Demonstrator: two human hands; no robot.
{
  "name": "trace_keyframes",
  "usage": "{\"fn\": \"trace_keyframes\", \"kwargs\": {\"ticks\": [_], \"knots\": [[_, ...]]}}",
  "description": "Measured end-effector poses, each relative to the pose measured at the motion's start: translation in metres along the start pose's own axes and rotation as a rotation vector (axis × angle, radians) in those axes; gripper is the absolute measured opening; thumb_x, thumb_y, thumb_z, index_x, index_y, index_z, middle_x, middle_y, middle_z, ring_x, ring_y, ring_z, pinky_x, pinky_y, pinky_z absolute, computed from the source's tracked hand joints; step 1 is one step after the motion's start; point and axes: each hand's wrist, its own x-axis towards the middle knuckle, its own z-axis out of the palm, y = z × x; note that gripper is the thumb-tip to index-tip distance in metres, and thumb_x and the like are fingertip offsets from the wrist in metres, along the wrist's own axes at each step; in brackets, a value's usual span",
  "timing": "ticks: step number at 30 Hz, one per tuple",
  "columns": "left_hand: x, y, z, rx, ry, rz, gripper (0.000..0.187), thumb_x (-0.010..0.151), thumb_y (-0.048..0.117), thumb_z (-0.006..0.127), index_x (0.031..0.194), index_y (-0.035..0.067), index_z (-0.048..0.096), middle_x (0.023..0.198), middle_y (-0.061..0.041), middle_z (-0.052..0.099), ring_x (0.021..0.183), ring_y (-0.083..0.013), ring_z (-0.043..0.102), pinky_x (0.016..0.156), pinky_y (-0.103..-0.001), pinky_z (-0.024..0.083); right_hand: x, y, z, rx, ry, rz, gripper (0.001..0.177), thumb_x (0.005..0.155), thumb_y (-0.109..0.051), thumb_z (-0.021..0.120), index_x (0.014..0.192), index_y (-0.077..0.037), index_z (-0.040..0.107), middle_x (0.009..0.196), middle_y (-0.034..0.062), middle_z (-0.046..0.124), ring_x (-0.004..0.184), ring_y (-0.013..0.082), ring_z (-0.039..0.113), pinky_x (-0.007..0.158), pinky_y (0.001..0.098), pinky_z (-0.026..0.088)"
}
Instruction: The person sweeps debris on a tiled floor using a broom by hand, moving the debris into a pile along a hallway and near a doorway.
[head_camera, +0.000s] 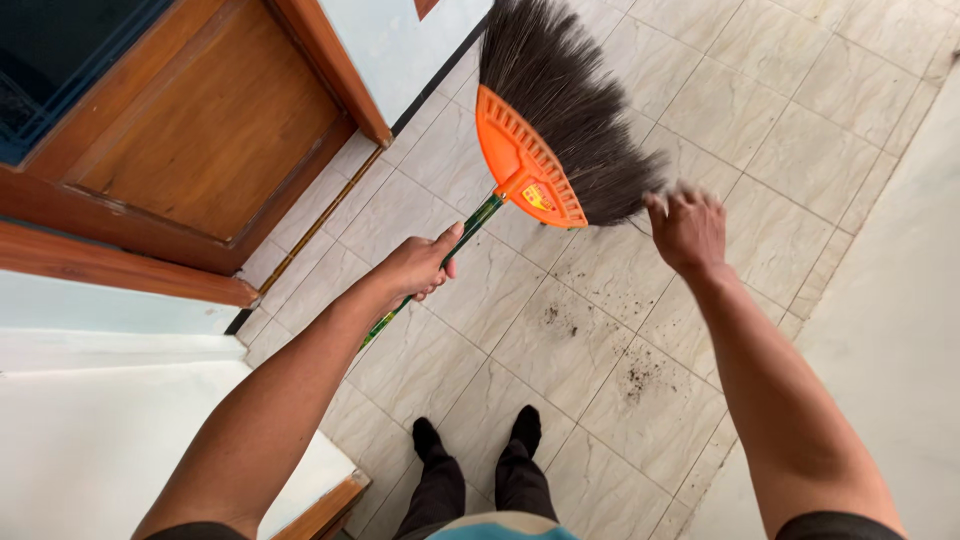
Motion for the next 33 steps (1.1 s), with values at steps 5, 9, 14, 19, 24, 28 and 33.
{"fn": "trace_keyframes", "kwargs": {"ticks": [5, 9, 14, 19, 24, 28, 33], "knots": [[0.015, -0.008, 0.008, 0.011, 0.016, -0.014, 0.069, 0.094, 0.073, 0.047, 0.075, 0.007, 0.056, 0.055, 0.002, 0.041, 0.043, -0.011, 0.032, 0.041, -0.03, 0.027, 0.0, -0.016, 0.004, -0.081, -0.009, -0.189, 0.079, 0.109, -0.059, 0.034, 0.161, 0.0, 0.039, 0.162, 0.0316, 0.038, 0.153, 0.0443, 0.035, 0.124, 0.0526, 0.029], [0.015, -0.012, 0.017, 0.058, 0.059, 0.009, 0.068, 0.094, 0.069, 0.05, 0.072, 0.005, 0.057, 0.054, 0.0, 0.045, 0.041, -0.0136, 0.034, 0.04, -0.032, 0.028, 0.019, -0.027, 0.001, 0.092, 0.005, 0.033, 0.082, 0.108, -0.063, 0.035, 0.159, 0.001, 0.039, 0.164, 0.0265, 0.034, 0.151, 0.0407, 0.038, 0.125, 0.0506, 0.033], [0.017, -0.023, 0.018, 0.111, 0.015, 0.005, 0.065, 0.096, 0.066, 0.05, 0.08, 0.005, 0.063, 0.057, 0.0, 0.048, 0.045, -0.0114, 0.039, 0.043, -0.03, 0.032, 0.037, -0.032, 0.034, -0.075, 0.236, -0.381, 0.068, 0.107, -0.049, 0.05, 0.146, 0.007, 0.05, 0.152, 0.0328, 0.039, 0.142, 0.0484, 0.033, 0.113, 0.0614, 0.032], [0.056, -0.035, 0.018, 0.052, 0.017, 0.189, 0.039, 0.094, 0.047, 0.054, 0.102, 0.012, 0.071, 0.066, 0.002, 0.064, 0.054, -0.0086, 0.05, 0.047, -0.029, 0.042, -0.024, -0.081, 0.081, 0.625, 0.333, -0.015, 0.023, 0.108, -0.021, 0.054, 0.109, -0.001, 0.067, 0.109, 0.0168, 0.069, 0.091, 0.0295, 0.066, 0.082, 0.04, 0.054], [0.111, -0.003, 0.027, -0.246, -0.196, 0.454, 0.045, 0.106, 0.042, 0.057, 0.118, -0.002, 0.062, 0.081, 0.003, 0.057, 0.072, -0.0097, 0.052, 0.064, -0.027, 0.048, -0.146, -0.215, 0.093, 1.799, -0.694, 0.382, 0.056, 0.097, -0.041, 0.054, 0.14, -0.008, 0.04, 0.13, 0.0131, 0.06, 0.112, 0.0238, 0.066, 0.092, 0.0378, 0.057], [0.087, 0.012, 0.035, -0.164, -0.235, 0.286, 0.066, 0.102, 0.063, 0.042, 0.136, 0.009, 0.06, 0.086, 0.004, 0.055, 0.08, -0.0097, 0.051, 0.076, -0.029, 0.049, -0.143, -0.241, 0.127, 1.834, -0.271, 0.754, 0.034, 0.1, -0.035, 0.058, 0.117, -0.007, 0.052, 0.092, 0.0089, 0.058, 0.072, 0.0204, 0.058, 0.062, 0.0391, 0.055], [-0.005, -0.077, 0.047, 0.514, -0.189, 0.172, 0.112, 0.089, 0.072, 0.05, 0.158, -0.006, 0.01, 0.162, -0.031, 0.021, 0.153, -0.038, 0.024, 0.123, -0.046, 0.027, -0.08, -0.165, 0.202, 1.523, 0.087, 0.554, 0.018, 0.105, -0.021, 0.06, 0.099, -0.006, 0.052, 0.07, 0.0, 0.052, 0.054, 0.0096, 0.049, 0.045, 0.0286, 0.043]]}}
